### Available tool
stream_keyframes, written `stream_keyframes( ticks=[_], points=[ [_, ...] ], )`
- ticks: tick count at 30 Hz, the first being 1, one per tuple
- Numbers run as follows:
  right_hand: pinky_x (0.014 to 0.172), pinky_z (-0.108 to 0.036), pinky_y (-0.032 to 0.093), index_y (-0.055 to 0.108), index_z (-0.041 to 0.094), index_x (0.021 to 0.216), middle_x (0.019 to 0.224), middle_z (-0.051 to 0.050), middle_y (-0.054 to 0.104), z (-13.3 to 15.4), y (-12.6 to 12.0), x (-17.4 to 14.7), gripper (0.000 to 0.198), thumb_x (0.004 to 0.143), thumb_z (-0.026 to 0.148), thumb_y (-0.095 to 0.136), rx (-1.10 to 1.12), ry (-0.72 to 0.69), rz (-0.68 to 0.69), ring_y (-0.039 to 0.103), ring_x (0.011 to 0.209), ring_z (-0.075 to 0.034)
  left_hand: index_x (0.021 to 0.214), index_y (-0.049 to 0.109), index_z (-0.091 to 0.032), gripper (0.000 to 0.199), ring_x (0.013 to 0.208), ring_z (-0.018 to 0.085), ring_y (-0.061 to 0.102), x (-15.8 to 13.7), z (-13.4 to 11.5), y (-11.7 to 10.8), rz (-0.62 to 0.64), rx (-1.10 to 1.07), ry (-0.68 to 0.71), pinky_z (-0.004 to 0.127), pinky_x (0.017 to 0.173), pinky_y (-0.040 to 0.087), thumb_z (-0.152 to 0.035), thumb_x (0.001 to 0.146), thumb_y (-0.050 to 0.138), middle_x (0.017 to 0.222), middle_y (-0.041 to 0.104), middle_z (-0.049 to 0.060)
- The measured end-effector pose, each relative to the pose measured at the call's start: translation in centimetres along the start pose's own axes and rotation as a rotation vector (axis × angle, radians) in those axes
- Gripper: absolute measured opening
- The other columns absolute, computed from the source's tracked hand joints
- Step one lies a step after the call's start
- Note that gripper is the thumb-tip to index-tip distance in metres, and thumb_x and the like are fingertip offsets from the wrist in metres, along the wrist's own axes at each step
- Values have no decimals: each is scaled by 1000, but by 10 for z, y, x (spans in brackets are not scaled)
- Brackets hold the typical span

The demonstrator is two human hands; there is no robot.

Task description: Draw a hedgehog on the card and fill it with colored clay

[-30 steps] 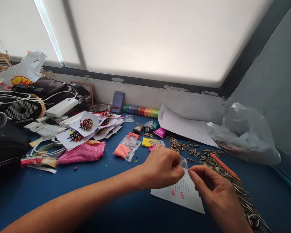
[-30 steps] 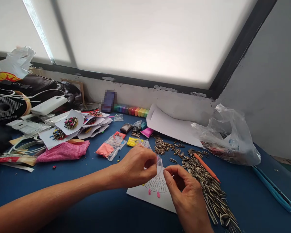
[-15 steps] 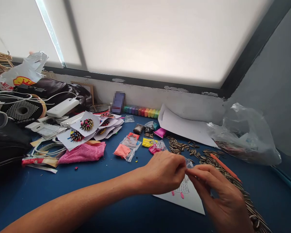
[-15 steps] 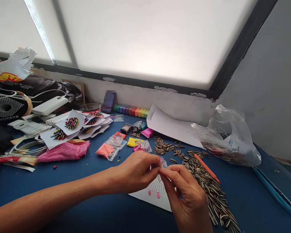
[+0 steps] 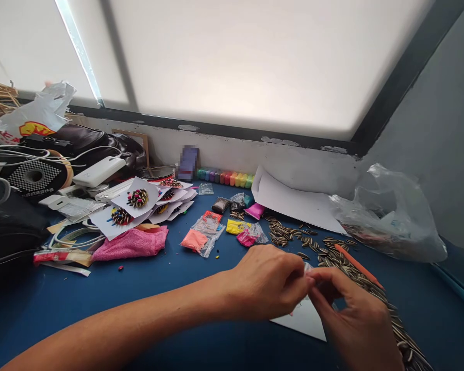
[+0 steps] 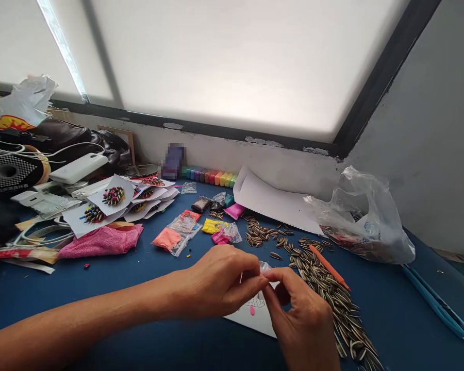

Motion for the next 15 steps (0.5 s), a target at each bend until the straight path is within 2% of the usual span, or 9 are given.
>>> stream_keyframes(
  ticks=[3,4,5,6,7,9,10,12,15],
  points=[
    [53,-28,47,61,27,72,63,1,63,-7,1,3,26,79,52,64,82,138,41,59,55,-17,71,61,-16,27,62,12,50,3,5,-16,-148,-55,6,24,58,35,-32,90,52,66,60,2],
    [53,-28,48,62,26,76,66,0,65,-11,2,4,27,76,52,67,143,175,66,61,58,-18,78,64,-16,21,73,14,55,4,9,-23,-220,-58,10,25,66,39,-30,90,53,78,64,4],
    [54,-29,50,64,26,82,69,-1,67,-14,4,5,29,73,53,70,211,210,92,63,61,-19,88,66,-17,17,88,17,57,5,14,-28,-239,-78,16,27,75,42,-31,88,57,93,66,7],
    [56,-29,52,66,25,88,72,-1,67,-17,6,5,33,71,53,72,276,242,118,64,64,-20,98,66,-17,23,98,20,56,7,20,-29,-203,-125,4,29,81,43,-35,84,63,104,65,9],
    [58,-30,53,67,25,92,73,-2,68,-20,8,6,35,70,52,73,333,273,150,65,67,-21,105,66,-17,31,100,20,57,9,27,-26,-68,-213,-33,29,82,44,-41,84,64,110,65,9],
    [62,-31,54,69,26,91,72,-1,67,-25,13,5,33,72,52,72,409,329,228,65,71,-21,95,67,-15,37,81,17,62,10,38,-10,309,-472,-121,27,70,48,-49,89,55,89,68,7],
    [64,-31,54,69,26,89,72,0,66,-26,15,4,31,73,52,71,432,347,274,65,72,-21,91,66,-13,39,74,15,63,9,40,-4,421,-602,-131,26,67,48,-51,89,54,81,68,6],
    [68,-31,53,67,26,90,74,0,66,-25,19,3,28,76,50,69,476,367,377,65,74,-20,86,65,-14,35,65,12,61,9,42,3,456,-705,-138,23,61,47,-48,89,56,72,66,3],
    [70,-29,52,64,24,94,81,0,68,-18,22,2,26,79,45,66,548,376,509,66,77,-19,78,63,-14,25,59,10,57,7,36,10,400,-677,-124,20,55,43,-34,90,55,65,61,0]
  ],
)
Point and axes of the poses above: each hand's wrist, its own x-axis towards the middle knuckle, its own y-axis out of the palm, z = x × y, the point moved 4 cm from there along x, towards the middle knuckle
